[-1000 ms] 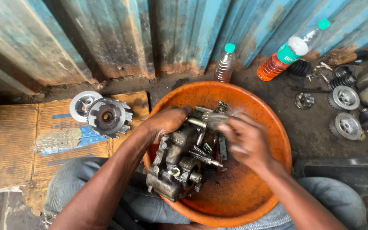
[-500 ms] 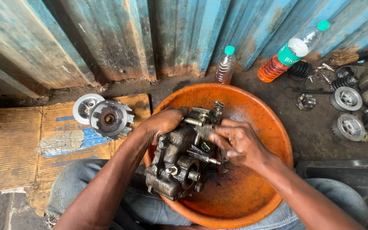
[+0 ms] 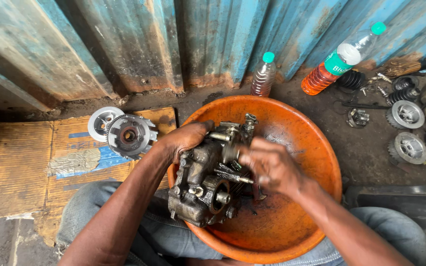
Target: The person scrubs a greasy engine component inside an orange basin using a red-handled brush and their hands. They rotate the part to clean different sides, then pour liquid from a plastic bottle onto the component to rinse it.
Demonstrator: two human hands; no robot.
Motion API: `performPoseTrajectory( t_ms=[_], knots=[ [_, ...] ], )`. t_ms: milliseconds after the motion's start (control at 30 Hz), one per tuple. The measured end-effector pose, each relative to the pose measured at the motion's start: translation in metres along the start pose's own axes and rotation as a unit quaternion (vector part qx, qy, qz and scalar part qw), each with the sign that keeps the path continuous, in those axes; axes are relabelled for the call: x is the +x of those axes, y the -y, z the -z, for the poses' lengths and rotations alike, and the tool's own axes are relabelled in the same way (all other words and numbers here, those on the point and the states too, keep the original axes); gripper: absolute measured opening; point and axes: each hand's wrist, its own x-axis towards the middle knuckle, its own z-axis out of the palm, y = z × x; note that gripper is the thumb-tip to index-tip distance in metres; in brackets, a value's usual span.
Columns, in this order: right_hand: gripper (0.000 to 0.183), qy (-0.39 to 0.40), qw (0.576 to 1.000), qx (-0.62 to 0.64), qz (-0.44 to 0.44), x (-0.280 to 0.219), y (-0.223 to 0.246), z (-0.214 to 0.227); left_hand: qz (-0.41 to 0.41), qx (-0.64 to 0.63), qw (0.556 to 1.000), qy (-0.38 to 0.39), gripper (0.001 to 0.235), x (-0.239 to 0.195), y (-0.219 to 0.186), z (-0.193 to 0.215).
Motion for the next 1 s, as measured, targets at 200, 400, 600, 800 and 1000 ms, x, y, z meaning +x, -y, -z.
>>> performPoseTrajectory(
  t_ms=[200,400,600,800,1000],
  knots=[
    [0.026,-0.005,0.997,-0.072,0.008,0.013,-0.014,0.012,0.002,-0.097,0.993,0.062,0.040,0.034,0.019,0.015],
    [0.019,0.019,0.995,0.098,-0.030,0.002,0.002,0.010,-0.041,-0.228,0.970,0.070,0.034,0.073,0.050,0.035],
    [0.016,-0.057,0.939,0.176,-0.290,-0.047,-0.067,0.060,0.003,-0.212,0.973,0.087,0.030,0.066,0.038,0.017],
    [0.032,0.090,0.943,-0.042,-0.318,-0.099,-0.136,0.037,-0.024,-0.197,0.977,0.084,0.027,0.096,0.063,0.006],
    [0.018,0.361,0.834,-0.101,-0.405,-0.069,-0.107,-0.015,-0.109,-0.176,0.962,0.180,0.037,0.159,0.117,0.049]
  ],
)
